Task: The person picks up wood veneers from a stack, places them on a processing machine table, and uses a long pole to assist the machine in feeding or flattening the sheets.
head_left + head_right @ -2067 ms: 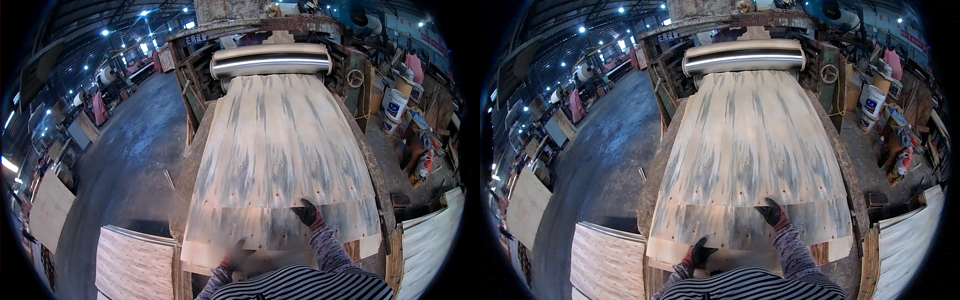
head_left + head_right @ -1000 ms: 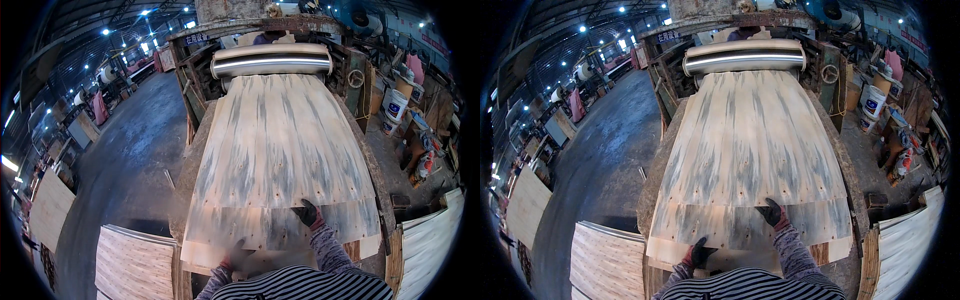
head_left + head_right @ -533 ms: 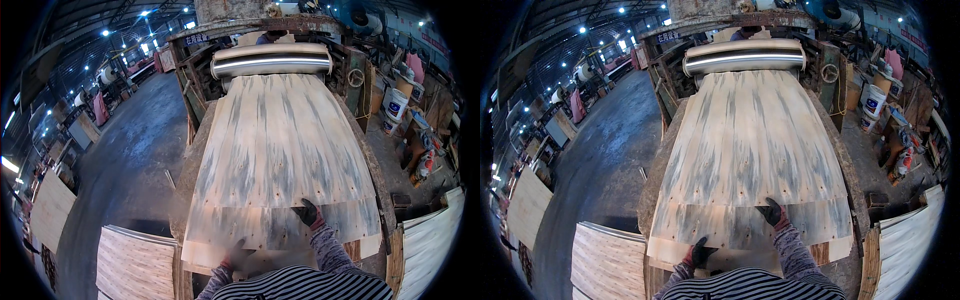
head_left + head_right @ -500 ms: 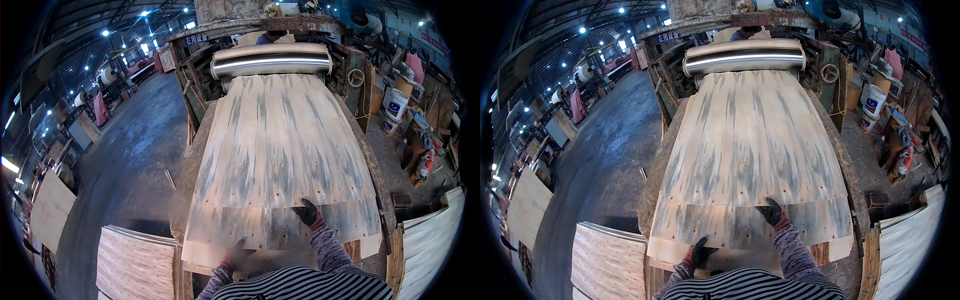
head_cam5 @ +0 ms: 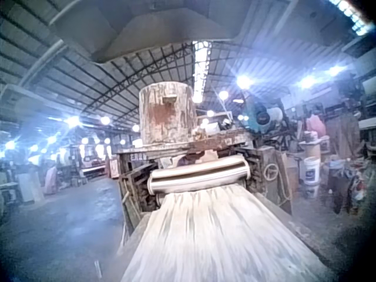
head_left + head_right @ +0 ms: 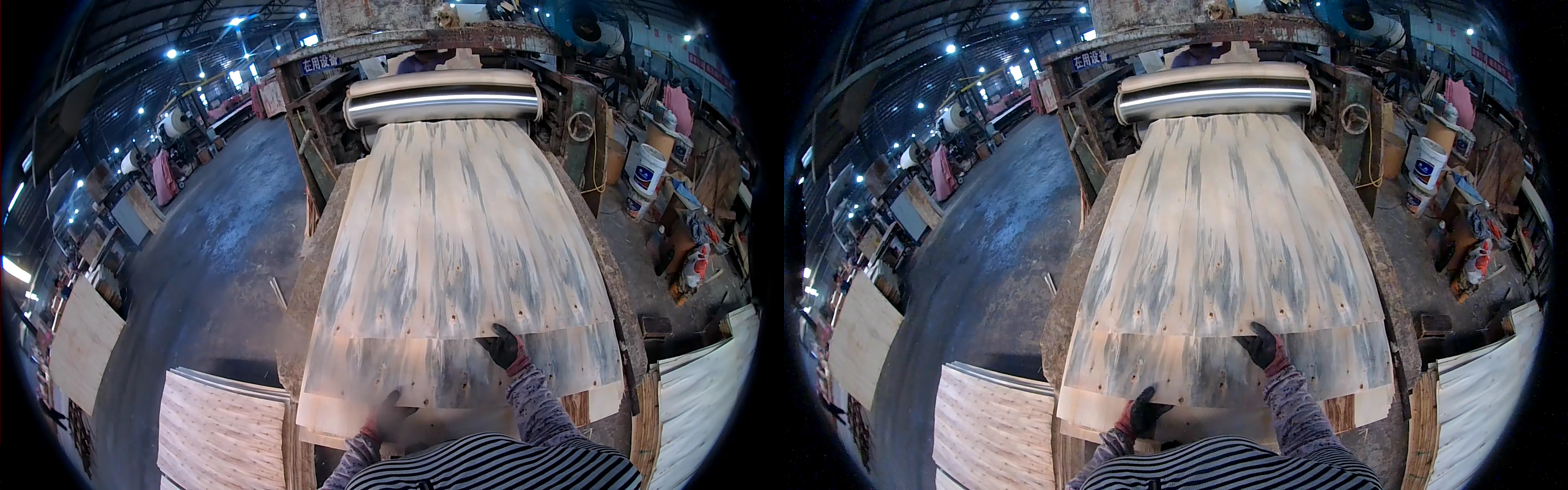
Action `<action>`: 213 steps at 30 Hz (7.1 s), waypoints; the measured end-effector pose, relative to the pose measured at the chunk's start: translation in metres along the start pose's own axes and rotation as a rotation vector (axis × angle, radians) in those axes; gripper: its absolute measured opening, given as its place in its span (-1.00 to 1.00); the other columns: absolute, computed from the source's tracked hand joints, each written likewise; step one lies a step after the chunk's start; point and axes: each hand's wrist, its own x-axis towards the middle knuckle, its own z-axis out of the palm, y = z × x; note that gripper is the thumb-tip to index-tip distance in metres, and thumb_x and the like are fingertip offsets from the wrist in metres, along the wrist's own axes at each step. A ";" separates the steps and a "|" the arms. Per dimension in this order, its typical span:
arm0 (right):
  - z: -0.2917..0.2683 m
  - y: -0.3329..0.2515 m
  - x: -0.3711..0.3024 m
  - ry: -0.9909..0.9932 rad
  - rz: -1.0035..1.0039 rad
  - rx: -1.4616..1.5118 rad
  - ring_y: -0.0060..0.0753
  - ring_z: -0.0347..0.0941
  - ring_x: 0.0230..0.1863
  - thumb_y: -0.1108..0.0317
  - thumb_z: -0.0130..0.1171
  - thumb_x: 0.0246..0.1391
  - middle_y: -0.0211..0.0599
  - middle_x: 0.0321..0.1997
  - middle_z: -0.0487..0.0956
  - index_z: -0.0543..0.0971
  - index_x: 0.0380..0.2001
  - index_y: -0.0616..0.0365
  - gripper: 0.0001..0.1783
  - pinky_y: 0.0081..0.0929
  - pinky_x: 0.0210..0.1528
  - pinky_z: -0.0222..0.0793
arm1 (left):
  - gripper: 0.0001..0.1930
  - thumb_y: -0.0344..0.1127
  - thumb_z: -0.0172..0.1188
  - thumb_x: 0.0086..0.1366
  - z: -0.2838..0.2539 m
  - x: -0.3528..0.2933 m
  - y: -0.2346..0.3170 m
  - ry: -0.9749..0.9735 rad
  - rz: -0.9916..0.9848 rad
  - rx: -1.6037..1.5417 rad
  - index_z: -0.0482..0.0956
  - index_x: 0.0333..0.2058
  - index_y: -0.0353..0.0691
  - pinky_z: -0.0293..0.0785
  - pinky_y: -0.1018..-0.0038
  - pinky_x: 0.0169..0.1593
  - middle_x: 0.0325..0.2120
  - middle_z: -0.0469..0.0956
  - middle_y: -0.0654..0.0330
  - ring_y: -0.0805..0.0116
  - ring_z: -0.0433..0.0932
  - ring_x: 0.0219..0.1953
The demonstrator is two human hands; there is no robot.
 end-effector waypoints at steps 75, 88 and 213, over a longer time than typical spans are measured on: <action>0.029 -0.123 0.114 -0.078 -0.571 -0.473 -0.11 0.46 -0.18 0.69 -0.06 -0.07 -0.11 -0.22 0.47 0.36 -0.26 0.29 -0.76 -0.30 -0.11 0.44 | -0.64 -0.22 -0.06 0.22 -0.079 0.011 -0.073 0.306 0.149 0.178 0.35 -0.11 -0.39 0.42 0.35 -0.11 -0.24 0.46 -0.01 0.16 0.46 -0.19; 0.030 -0.117 0.113 -0.155 -0.337 0.206 -0.09 0.44 -0.16 0.65 -0.11 -0.01 -0.15 -0.25 0.45 0.37 -0.26 0.27 -0.80 -0.24 -0.10 0.44 | -0.61 -0.13 -0.09 0.23 -0.089 0.009 -0.074 0.327 0.123 0.485 0.42 -0.17 -0.39 0.45 0.49 -0.20 -0.35 0.54 0.00 0.27 0.52 -0.30; -0.037 -0.139 0.193 0.053 0.623 0.947 0.07 0.30 -0.02 0.40 0.11 -0.13 0.04 -0.13 0.44 0.42 -0.31 0.41 -0.69 -0.17 0.07 0.27 | -0.62 -0.26 -0.02 0.21 -0.044 -0.112 -0.044 0.779 0.407 0.155 0.32 -0.02 -0.32 0.42 0.45 -0.14 -0.25 0.50 0.04 0.27 0.49 -0.22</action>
